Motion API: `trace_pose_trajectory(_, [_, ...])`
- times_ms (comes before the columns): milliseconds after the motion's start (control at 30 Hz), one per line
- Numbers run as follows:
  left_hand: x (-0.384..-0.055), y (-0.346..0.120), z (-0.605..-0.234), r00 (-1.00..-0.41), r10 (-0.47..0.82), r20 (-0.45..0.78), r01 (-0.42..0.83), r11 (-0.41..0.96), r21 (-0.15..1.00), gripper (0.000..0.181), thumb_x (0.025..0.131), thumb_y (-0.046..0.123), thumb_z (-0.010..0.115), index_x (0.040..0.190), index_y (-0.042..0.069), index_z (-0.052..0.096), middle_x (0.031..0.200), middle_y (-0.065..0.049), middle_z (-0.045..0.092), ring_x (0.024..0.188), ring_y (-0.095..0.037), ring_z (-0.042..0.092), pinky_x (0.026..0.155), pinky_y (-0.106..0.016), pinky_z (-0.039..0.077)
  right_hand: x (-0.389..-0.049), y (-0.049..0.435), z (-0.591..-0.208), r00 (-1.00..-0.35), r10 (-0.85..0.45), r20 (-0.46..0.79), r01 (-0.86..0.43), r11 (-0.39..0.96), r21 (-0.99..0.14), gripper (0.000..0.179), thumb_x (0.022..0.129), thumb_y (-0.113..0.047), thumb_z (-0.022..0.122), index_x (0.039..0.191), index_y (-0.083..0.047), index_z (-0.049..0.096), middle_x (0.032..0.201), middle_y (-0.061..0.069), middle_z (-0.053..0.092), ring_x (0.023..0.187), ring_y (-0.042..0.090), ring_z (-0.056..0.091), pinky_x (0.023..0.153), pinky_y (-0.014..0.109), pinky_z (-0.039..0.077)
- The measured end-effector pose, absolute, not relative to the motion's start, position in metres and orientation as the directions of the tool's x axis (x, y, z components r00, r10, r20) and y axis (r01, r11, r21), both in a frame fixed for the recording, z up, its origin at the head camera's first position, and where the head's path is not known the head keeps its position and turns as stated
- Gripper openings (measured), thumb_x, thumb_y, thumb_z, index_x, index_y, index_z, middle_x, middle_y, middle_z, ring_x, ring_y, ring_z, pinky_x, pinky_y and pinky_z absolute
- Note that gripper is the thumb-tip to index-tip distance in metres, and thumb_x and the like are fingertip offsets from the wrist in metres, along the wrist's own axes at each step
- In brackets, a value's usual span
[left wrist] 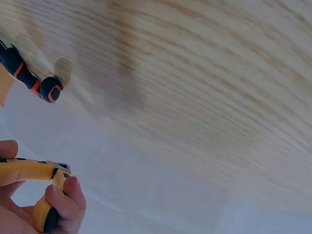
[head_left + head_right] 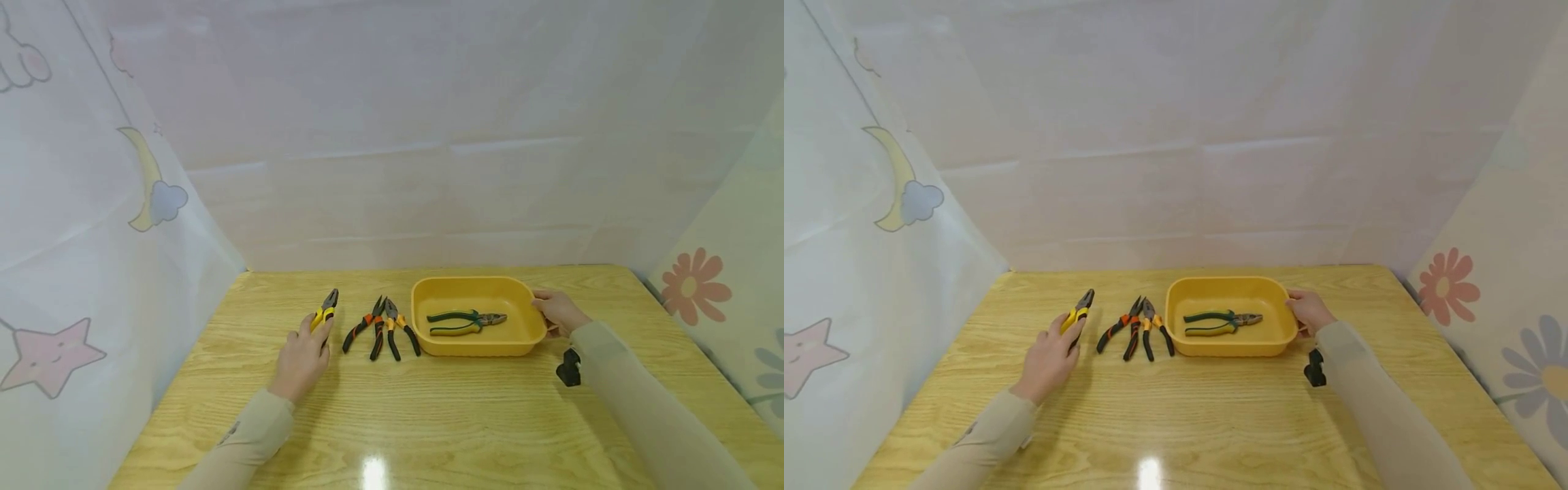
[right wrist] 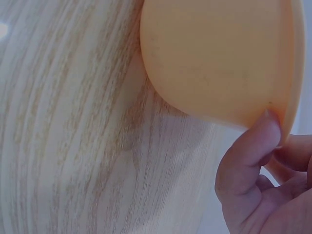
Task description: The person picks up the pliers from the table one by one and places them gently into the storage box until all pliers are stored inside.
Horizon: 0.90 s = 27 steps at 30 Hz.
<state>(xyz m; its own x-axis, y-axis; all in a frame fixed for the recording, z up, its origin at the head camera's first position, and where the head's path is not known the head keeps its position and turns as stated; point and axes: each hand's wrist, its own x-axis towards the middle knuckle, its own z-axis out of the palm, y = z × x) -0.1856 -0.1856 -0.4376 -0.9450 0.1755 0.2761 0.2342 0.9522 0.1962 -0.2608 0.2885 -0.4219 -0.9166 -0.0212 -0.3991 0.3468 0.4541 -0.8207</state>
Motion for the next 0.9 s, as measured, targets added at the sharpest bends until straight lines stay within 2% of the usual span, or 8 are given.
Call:
trace_pose_trajectory(267, [-0.184, -0.186, -0.434, -0.869, 0.269, 0.416, 0.322, 0.945, 0.062, 0.045, 0.088, 0.012, 0.067, 0.133, 0.010, 0.062, 0.132, -0.027, 0.050, 0.069, -0.035, 0.053, 0.048, -0.038, 0.047, -0.260, 0.290, -0.421, -0.918, -0.018, -0.397, 0.343, 0.468, -0.815, 0.053, 0.107, -0.016, 0.033, 0.153, 0.003, 0.016, 0.094, 0.013, 0.063, 0.064, 0.017, 0.059, 0.060, 0.034, 0.052])
trace_pose_trajectory(700, [-0.183, -0.179, -0.421, -0.836, 0.328, 0.439, 0.357, 0.934, -0.017, 0.047, 0.087, 0.012, 0.068, 0.134, 0.012, 0.061, 0.134, -0.026, 0.049, 0.068, -0.031, 0.052, 0.048, -0.034, 0.045, -0.260, 0.289, -0.421, -0.917, -0.028, -0.398, 0.342, 0.462, -0.818, 0.052, 0.107, -0.015, 0.033, 0.153, 0.003, 0.016, 0.093, 0.013, 0.062, 0.064, 0.017, 0.058, 0.061, 0.034, 0.052])
trace_pose_trajectory(900, [-0.182, -0.175, -0.416, -0.819, 0.345, 0.459, 0.376, 0.926, -0.025, 0.047, 0.086, 0.011, 0.067, 0.133, 0.013, 0.062, 0.134, -0.025, 0.048, 0.068, -0.031, 0.052, 0.043, -0.031, 0.041, -0.260, 0.289, -0.422, -0.918, -0.034, -0.394, 0.336, 0.459, -0.822, 0.053, 0.107, -0.015, 0.033, 0.153, 0.003, 0.015, 0.091, 0.012, 0.063, 0.062, 0.016, 0.058, 0.059, 0.034, 0.052])
